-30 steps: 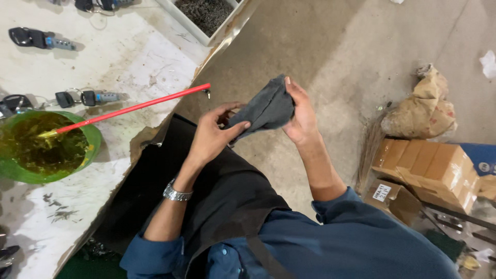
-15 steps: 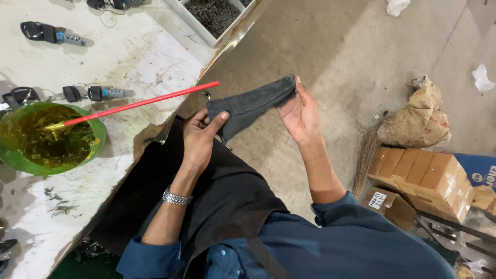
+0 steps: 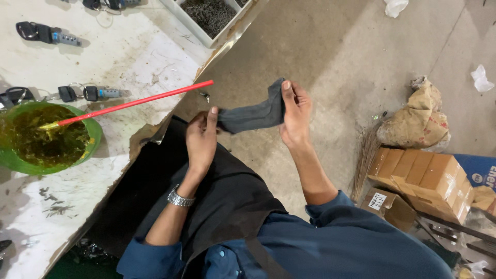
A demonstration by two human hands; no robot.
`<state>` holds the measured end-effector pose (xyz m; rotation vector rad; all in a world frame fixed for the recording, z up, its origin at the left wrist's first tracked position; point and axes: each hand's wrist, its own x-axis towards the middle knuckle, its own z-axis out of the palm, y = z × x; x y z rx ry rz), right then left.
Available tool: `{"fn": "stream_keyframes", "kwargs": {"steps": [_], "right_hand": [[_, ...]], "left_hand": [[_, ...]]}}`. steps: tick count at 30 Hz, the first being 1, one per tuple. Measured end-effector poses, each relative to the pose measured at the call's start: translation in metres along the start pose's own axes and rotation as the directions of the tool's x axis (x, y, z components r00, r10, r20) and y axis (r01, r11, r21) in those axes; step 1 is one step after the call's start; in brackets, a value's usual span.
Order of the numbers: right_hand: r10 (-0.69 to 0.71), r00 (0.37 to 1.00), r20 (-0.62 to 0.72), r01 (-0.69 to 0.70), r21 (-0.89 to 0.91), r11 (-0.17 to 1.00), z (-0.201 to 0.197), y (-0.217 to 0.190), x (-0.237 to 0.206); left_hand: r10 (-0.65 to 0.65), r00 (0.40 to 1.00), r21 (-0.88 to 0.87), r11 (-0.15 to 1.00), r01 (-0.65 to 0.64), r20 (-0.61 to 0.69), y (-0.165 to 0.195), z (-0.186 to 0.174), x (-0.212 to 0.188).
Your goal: The person sits at a factory workbench covered with piles of small black padlock components. They pick up a component, dip a long red-handled brush into a green cup of yellowish liquid, brush the liquid onto the part, work the part with their fingers, and place it back on the pile. Later they pick up and fold a dark foam pad.
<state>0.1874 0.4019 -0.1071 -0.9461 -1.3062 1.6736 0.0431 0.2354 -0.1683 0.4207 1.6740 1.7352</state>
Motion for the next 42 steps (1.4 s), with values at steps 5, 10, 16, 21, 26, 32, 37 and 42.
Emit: {"fn": "stream_keyframes", "kwargs": {"steps": [5, 10, 16, 21, 26, 32, 37, 42], "right_hand": [[-0.146, 0.974, 0.171, 0.216, -0.534, 0.817, 0.01, -0.007, -0.014], [0.023, 0.962, 0.271, 0.114, -0.478, 0.871, 0.039, -0.026, -0.024], [0.423, 0.823, 0.379, -0.117, -0.616, 0.779, 0.032, -0.04, -0.019], [0.378, 0.812, 0.445, -0.129, -0.495, 0.859, 0.017, -0.026, -0.021], [0.421, 0.824, 0.38, -0.195, -0.507, 0.839, 0.013, -0.027, -0.017], [0.469, 0.778, 0.418, -0.291, -0.423, 0.858, 0.019, -0.021, -0.018], [0.421, 0.753, 0.506, 0.046, -0.679, 0.733, 0.019, -0.015, -0.018], [0.522, 0.738, 0.427, -0.197, -0.605, 0.772, 0.014, -0.016, -0.019]], "left_hand": [[0.379, 0.914, 0.131, 0.908, -0.397, 0.148, 0.026, 0.004, -0.004], [0.121, 0.941, 0.015, 0.991, -0.132, 0.317, 0.034, 0.012, 0.006], [0.125, 0.989, -0.303, 0.948, -0.095, 0.081, 0.03, 0.005, 0.018], [-0.048, 0.99, -0.227, 0.971, 0.077, 0.131, 0.038, -0.002, 0.023], [-0.153, 0.929, -0.23, 0.943, 0.239, 0.336, 0.048, -0.003, 0.026], [-0.164, 0.973, -0.303, 0.93, 0.207, 0.162, 0.034, 0.001, 0.041], [-0.298, 0.945, -0.178, 0.931, 0.32, 0.136, 0.02, -0.002, 0.045], [-0.3, 0.94, -0.131, 0.938, 0.322, 0.166, 0.014, -0.007, 0.051]]}}
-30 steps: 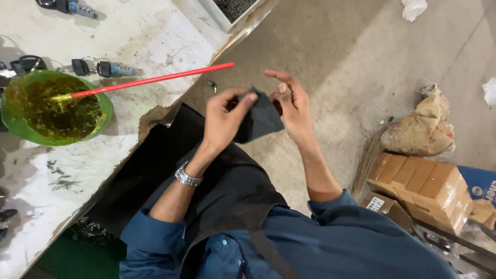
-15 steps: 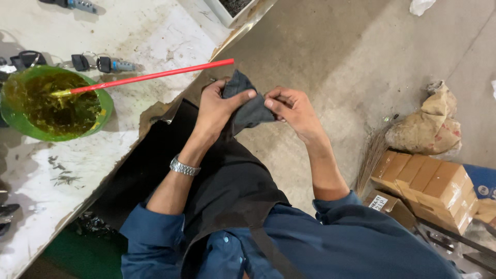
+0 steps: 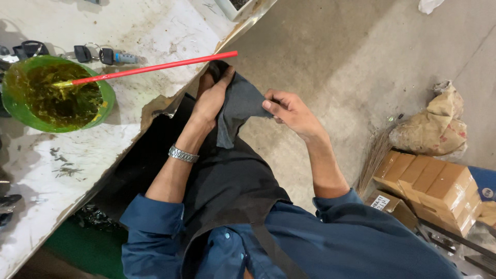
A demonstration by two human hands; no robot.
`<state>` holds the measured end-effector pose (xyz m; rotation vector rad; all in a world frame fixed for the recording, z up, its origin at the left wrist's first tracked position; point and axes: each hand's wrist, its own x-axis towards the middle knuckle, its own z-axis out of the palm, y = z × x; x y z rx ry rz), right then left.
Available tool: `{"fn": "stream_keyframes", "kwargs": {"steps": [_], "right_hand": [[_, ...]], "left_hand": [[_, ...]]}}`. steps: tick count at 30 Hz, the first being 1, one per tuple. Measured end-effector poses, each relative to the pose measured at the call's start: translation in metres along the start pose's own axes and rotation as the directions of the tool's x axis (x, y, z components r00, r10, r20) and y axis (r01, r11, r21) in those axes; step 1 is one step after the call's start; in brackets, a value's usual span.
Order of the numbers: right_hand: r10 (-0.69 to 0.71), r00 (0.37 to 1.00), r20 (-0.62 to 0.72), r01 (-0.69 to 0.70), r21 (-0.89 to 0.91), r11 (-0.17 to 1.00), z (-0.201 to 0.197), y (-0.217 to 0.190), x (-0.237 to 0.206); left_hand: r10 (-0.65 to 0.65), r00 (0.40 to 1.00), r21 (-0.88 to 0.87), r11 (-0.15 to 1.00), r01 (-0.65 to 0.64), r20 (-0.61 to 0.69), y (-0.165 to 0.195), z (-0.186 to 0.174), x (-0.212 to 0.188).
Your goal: The person sits at a factory workbench covered with piles of small black padlock components. They pick up a component, dip a long red-handled brush into a green cup of yellowish liquid, brush the liquid onto the part, work the part with their fingers, and place it back on the pile. Later they pick up and fold a dark foam pad.
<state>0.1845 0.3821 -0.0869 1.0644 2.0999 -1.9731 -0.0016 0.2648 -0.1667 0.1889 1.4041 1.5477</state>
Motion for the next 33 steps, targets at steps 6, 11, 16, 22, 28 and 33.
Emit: {"fn": "stream_keyframes", "kwargs": {"steps": [6, 11, 16, 22, 28, 33], "right_hand": [[-0.066, 0.997, -0.05, 0.074, 0.196, 0.978, 0.007, -0.001, 0.001], [0.024, 0.999, -0.045, -0.01, 0.281, 0.96, 0.008, 0.0, -0.001], [-0.016, 1.0, -0.009, 0.018, 0.271, 0.963, 0.001, 0.007, -0.001], [-0.229, 0.973, -0.03, 0.224, -0.116, 0.968, -0.006, 0.008, 0.002], [-0.25, 0.959, -0.133, 0.263, 0.088, 0.961, -0.002, 0.001, 0.004], [-0.276, 0.94, -0.202, 0.264, -0.087, 0.961, -0.001, -0.004, -0.002]], "left_hand": [[-0.03, 0.999, -0.14, 0.99, 0.032, 0.017, -0.008, 0.001, 0.003], [-0.032, 0.999, -0.132, 0.991, 0.035, 0.025, -0.011, 0.001, 0.002], [0.007, 0.999, -0.142, 0.99, -0.002, 0.034, -0.005, 0.002, -0.001], [0.174, 0.972, -0.116, 0.981, -0.157, 0.16, 0.004, 0.007, -0.016], [0.353, 0.899, 0.121, 0.912, -0.393, 0.26, 0.021, 0.014, -0.03], [0.264, 0.914, 0.206, 0.919, -0.335, 0.307, 0.029, 0.013, -0.037]]}}
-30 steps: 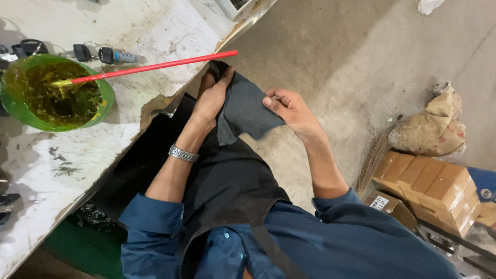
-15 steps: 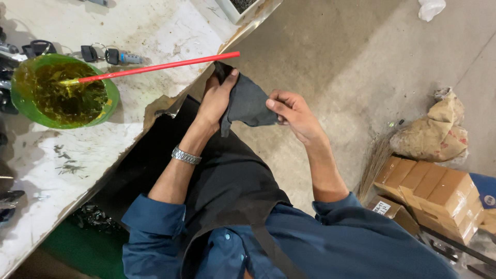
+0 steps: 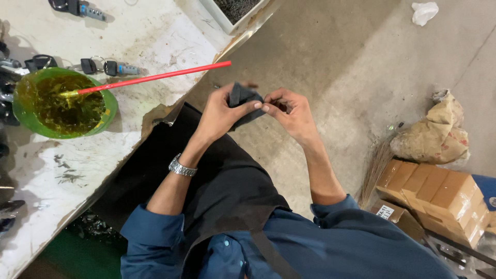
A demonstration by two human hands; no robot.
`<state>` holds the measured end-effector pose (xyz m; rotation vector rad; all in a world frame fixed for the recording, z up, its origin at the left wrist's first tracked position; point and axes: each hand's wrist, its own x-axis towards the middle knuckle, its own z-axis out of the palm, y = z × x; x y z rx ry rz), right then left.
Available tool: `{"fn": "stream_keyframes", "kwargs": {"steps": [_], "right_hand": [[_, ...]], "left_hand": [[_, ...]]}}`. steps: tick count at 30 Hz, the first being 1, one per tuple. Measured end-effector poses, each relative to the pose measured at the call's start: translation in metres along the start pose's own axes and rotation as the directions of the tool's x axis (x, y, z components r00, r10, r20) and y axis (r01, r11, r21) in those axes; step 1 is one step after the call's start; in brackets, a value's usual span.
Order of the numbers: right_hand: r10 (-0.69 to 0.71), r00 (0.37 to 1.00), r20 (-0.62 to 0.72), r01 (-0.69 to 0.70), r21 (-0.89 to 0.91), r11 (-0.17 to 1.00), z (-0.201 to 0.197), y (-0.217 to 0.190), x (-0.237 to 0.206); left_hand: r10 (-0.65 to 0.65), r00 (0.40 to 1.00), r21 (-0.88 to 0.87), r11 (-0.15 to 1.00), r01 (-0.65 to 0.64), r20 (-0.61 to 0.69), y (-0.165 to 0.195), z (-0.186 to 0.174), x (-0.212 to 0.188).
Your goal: The person sits at a factory workbench covered with piles of small black padlock components. They pick up a component, dip a long red-handled brush into a green cup of yellowish liquid, brush the liquid onto the part, work the part with their fingers, and place it back on the pile. Later they pick up and fold a dark foam pad.
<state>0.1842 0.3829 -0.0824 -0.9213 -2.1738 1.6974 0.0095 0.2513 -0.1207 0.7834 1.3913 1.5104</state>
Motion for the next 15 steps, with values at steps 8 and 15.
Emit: {"fn": "stream_keyframes", "kwargs": {"steps": [8, 15], "right_hand": [[-0.041, 0.999, 0.025, 0.046, -0.214, 0.976, 0.011, -0.024, -0.006], [-0.307, 0.916, 0.259, 0.401, -0.627, 0.668, 0.019, -0.04, -0.004]], "left_hand": [[0.223, 0.974, 0.001, 0.975, -0.223, 0.036, -0.004, -0.002, -0.002], [0.192, 0.98, 0.11, 0.977, -0.185, -0.058, 0.0, 0.001, -0.008]]}}
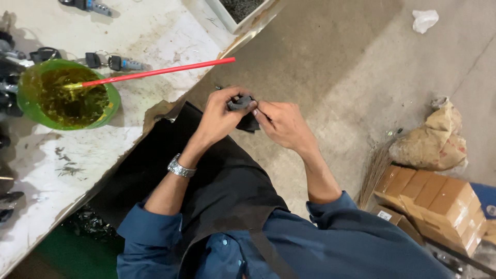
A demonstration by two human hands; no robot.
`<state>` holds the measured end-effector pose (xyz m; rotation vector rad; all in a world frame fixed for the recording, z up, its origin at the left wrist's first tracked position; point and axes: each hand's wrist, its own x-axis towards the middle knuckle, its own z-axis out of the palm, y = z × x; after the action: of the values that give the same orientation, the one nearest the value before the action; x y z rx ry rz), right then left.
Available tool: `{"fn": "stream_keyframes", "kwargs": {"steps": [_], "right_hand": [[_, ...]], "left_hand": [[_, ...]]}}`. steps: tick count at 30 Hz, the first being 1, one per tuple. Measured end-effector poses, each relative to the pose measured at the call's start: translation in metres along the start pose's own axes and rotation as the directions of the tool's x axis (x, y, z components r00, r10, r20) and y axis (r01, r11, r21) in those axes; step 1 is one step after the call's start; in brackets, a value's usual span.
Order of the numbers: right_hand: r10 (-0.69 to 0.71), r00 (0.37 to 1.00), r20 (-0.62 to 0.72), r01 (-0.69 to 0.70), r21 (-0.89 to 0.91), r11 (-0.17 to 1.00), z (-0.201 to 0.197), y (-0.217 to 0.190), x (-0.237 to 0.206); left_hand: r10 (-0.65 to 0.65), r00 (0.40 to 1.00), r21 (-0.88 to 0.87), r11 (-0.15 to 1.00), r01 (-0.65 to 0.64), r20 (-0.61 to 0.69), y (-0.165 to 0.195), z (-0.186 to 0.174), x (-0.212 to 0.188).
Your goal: The person sits at a factory workbench covered with piles of small black padlock components. They pick up a component, dip a long red-handled brush into a green cup of yellowish liquid, brush the liquid onto the part, work the part with their fingers, and place it back on the pile. Later they pick up and fold a dark foam pad.
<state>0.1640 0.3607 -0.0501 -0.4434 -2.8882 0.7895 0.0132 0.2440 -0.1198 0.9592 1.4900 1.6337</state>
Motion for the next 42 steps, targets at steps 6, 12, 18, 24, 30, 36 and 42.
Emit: {"fn": "stream_keyframes", "kwargs": {"steps": [6, 12, 18, 24, 30, 36, 42], "right_hand": [[0.012, 0.988, -0.151, 0.004, 0.104, 0.995, 0.036, 0.005, 0.006], [0.087, 0.964, -0.251, -0.031, 0.219, 0.975, 0.057, 0.02, -0.001], [-0.142, 0.985, -0.102, 0.166, 0.283, 0.945, 0.09, 0.029, -0.025], [0.293, 0.948, -0.126, -0.179, 0.549, 0.816, 0.038, 0.063, -0.043], [0.172, 0.929, -0.327, 0.107, 0.684, 0.722, 0.01, 0.048, -0.022], [0.264, 0.924, -0.278, 0.18, 0.923, 0.341, 0.027, 0.053, -0.016], [0.425, 0.889, -0.173, -0.205, 0.678, 0.706, 0.064, 0.017, -0.083]], "left_hand": [[-0.331, 0.94, -0.444, 0.857, 0.263, -0.081, -0.012, 0.015, 0.0], [-0.407, 0.887, -0.426, 0.858, 0.288, -0.219, -0.024, 0.035, 0.002], [-0.643, 0.733, -0.192, 0.766, 0.613, -0.223, -0.069, 0.037, 0.028], [-0.265, 0.895, -0.217, 0.956, 0.196, -0.359, -0.087, 0.049, 0.022], [-0.076, 0.969, -0.256, 0.967, 0.013, -0.237, -0.056, 0.055, 0.045], [-0.049, 0.975, -0.066, 0.997, 0.036, -0.218, -0.064, 0.048, 0.044], [0.196, 0.972, 0.497, 0.861, -0.108, -0.129, -0.09, 0.041, 0.066]]}}
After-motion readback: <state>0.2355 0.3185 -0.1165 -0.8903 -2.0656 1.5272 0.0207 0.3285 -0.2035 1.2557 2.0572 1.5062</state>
